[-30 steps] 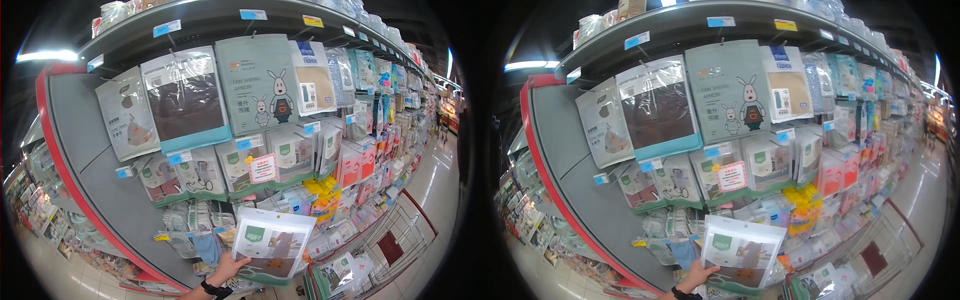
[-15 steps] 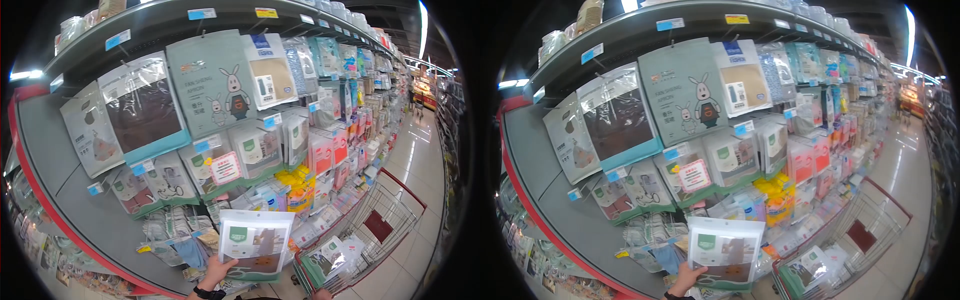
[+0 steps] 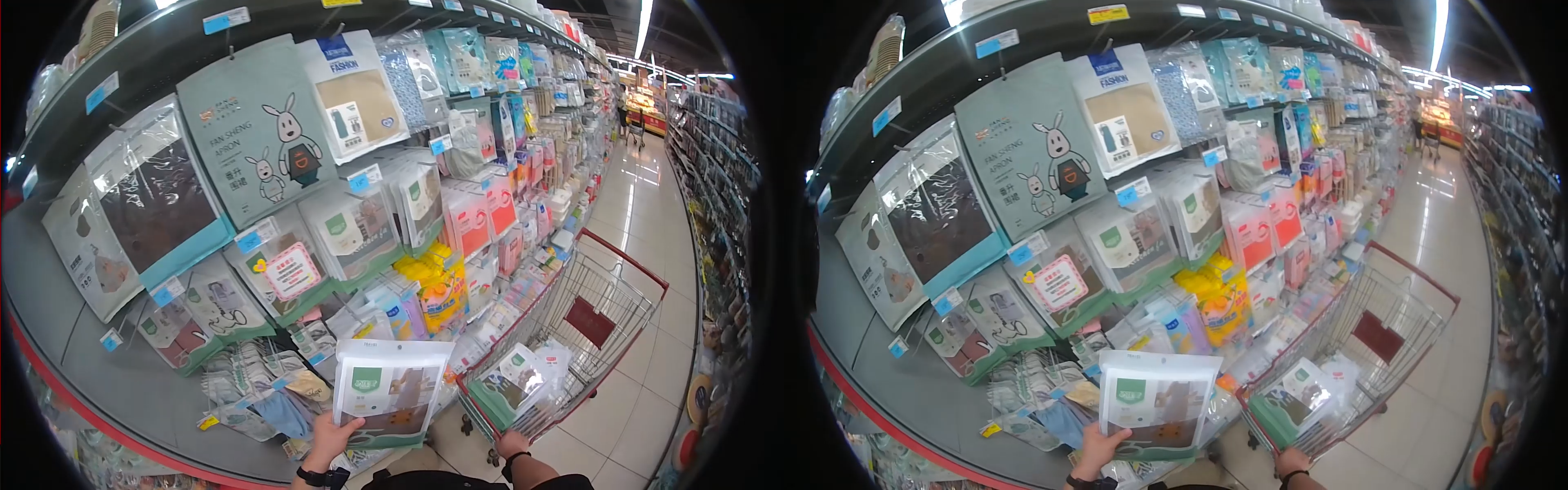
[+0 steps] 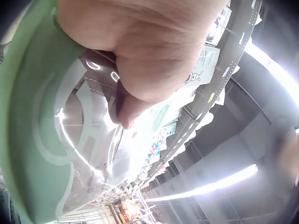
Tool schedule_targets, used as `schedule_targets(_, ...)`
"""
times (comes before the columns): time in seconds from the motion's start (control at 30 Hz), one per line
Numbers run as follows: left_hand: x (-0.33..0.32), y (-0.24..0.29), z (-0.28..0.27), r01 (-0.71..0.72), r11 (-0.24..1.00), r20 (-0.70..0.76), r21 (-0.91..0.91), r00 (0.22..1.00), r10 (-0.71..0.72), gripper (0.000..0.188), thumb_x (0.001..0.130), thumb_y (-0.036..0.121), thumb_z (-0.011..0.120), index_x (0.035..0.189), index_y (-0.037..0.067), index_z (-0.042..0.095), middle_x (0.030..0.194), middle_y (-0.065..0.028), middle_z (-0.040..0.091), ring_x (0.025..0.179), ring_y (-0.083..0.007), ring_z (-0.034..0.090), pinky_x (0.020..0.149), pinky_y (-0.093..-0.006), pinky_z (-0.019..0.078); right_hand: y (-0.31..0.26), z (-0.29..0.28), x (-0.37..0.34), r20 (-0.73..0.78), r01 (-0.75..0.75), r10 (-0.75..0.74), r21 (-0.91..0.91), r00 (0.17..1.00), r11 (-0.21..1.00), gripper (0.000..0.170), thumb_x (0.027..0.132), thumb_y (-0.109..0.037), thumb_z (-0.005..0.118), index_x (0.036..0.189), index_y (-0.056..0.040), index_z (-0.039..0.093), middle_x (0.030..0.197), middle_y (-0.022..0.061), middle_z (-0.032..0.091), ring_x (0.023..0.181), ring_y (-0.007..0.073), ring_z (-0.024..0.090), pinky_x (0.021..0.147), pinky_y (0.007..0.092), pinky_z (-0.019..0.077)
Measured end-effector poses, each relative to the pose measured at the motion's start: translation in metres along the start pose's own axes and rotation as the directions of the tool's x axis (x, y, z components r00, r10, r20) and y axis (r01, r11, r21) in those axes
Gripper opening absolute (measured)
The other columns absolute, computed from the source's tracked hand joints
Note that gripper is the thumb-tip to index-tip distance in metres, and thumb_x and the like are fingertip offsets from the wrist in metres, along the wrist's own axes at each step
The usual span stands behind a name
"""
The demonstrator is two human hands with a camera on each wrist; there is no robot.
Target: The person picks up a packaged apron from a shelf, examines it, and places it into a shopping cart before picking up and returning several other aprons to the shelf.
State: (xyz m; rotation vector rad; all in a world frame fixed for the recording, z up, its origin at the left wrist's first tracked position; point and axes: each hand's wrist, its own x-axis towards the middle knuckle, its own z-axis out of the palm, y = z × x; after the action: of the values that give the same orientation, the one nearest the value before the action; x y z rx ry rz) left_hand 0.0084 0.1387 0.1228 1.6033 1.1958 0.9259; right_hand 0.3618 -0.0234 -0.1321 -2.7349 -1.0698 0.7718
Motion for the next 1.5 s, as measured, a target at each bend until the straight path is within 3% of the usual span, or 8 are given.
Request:
schedule_targets(0.3, 0.052, -0.001, 0.039, 0.014, 0.998, 0.146, 0.067, 0.989, -0.024, 0.027, 0.078, 0.013, 0.075, 0.099, -0.001, 0.068, 0.088, -0.0062, 0.07, 0.078, -0.0101, 0.062, 0.072, -0.0264, 0.0491, 0.007, -0.001, 0.06, 0.066, -0.023, 0.017, 0.095, 0.998, 0.995, 0.055, 0.077, -0.053, 0.063, 0.099, -0.0024, 0.066, 0.095, 0.0199, 0.067, 0.092, 0.0356, 0.064, 0.078, 0.044, 0.0503)
schedule_targets(0.37, 0.069, 0.001, 0.054, -0.01, 0.997, 0.188, 0.08, 0.982, -0.005, 0.027, 0.078, 0.014, 0.075, 0.099, -0.001, 0.067, 0.088, -0.0061, 0.07, 0.078, -0.0107, 0.062, 0.072, -0.0272, 0.0491, 0.018, 0.001, 0.079, -0.165, 0.218, -0.18, 0.251, 0.97, 0.943, 0.053, 0.07, -0.04, 0.076, 0.104, -0.0015, 0.063, 0.087, 0.0146, 0.067, 0.082, 0.0297, 0.065, 0.074, 0.0384, 0.0515)
schedule_targets(0.53, 0.119, -0.005, 0.108, -0.136, 0.989, 0.303, 0.054, 0.946, 0.114, 0.028, 0.078, 0.016, 0.074, 0.1, 0.0, 0.067, 0.086, -0.0077, 0.07, 0.078, -0.0118, 0.062, 0.072, -0.0283, 0.0489, -0.018, -0.16, 0.068, -0.218, 0.39, -0.33, 0.632, 0.919, 0.67, 0.044, 0.072, -0.018, 0.075, 0.108, 0.0019, 0.06, 0.09, 0.0124, 0.067, 0.082, 0.0197, 0.064, 0.075, 0.031, 0.0509)
schedule_targets(0.6, 0.139, -0.004, 0.131, -0.258, 0.948, 0.384, 0.184, 0.907, 0.172, 0.03, 0.078, 0.017, 0.074, 0.102, 0.0, 0.066, 0.087, -0.008, 0.07, 0.079, -0.012, 0.063, 0.072, -0.0278, 0.0487, -0.037, -0.25, 0.045, -0.23, 0.467, -0.48, 0.754, 0.847, 0.462, 0.041, 0.073, -0.008, 0.073, 0.111, -0.0002, 0.06, 0.087, 0.0062, 0.065, 0.079, 0.0149, 0.061, 0.075, 0.0277, 0.0492)
schedule_targets(0.77, 0.179, 0.01, 0.199, -0.115, 0.993, 0.513, -0.011, 0.852, 0.105, 0.033, 0.078, 0.018, 0.073, 0.104, 0.0, 0.065, 0.089, -0.0083, 0.07, 0.081, -0.0139, 0.064, 0.075, -0.0282, 0.0486, -0.063, -0.417, -0.03, -0.526, 0.727, -0.68, 0.687, 0.51, 0.014, 0.047, 0.071, 0.003, 0.071, 0.115, -0.0026, 0.058, 0.082, 0.0048, 0.058, 0.073, 0.0155, 0.056, 0.072, 0.0304, 0.0453)
schedule_targets(0.97, 0.208, 0.057, 0.257, -0.243, 0.966, 0.473, -0.082, 0.844, 0.253, 0.032, 0.077, 0.014, 0.074, 0.105, 0.0, 0.064, 0.093, -0.0077, 0.069, 0.083, -0.0134, 0.064, 0.077, -0.028, 0.0489, -0.108, -0.509, -0.073, -0.802, 0.742, -0.588, 0.454, 0.099, -0.494, 0.035, 0.069, 0.006, 0.071, 0.1, -0.0056, 0.059, 0.08, 0.01, 0.057, 0.065, 0.02, 0.054, 0.06, 0.0316, 0.0427)
schedule_targets(1.23, 0.235, 0.073, 0.287, 0.085, 0.972, 0.539, -0.218, 0.841, 0.048, 0.027, 0.078, 0.005, 0.071, 0.104, -0.002, 0.064, 0.094, -0.0069, 0.069, 0.083, -0.0124, 0.063, 0.075, -0.027, 0.0492, -0.151, -0.562, -0.05, -0.653, 0.595, -0.757, 0.618, 0.025, -0.514, 0.024, 0.077, 0.001, 0.066, 0.097, -0.009, 0.058, 0.076, 0.0086, 0.056, 0.06, 0.0195, 0.052, 0.056, 0.0309, 0.0437)
schedule_targets(1.5, 0.263, 0.04, 0.29, 0.017, 0.994, 0.407, -0.107, 0.913, 0.028, 0.03, 0.078, 0.008, 0.072, 0.105, -0.002, 0.063, 0.097, -0.0083, 0.068, 0.088, -0.0147, 0.063, 0.078, -0.0288, 0.0489, -0.161, -0.572, -0.008, -0.532, 0.429, -0.845, 0.776, 0.05, -0.463, 0.016, 0.078, -0.002, 0.064, 0.092, -0.0063, 0.057, 0.075, 0.0092, 0.055, 0.058, 0.0206, 0.051, 0.055, 0.0314, 0.043)
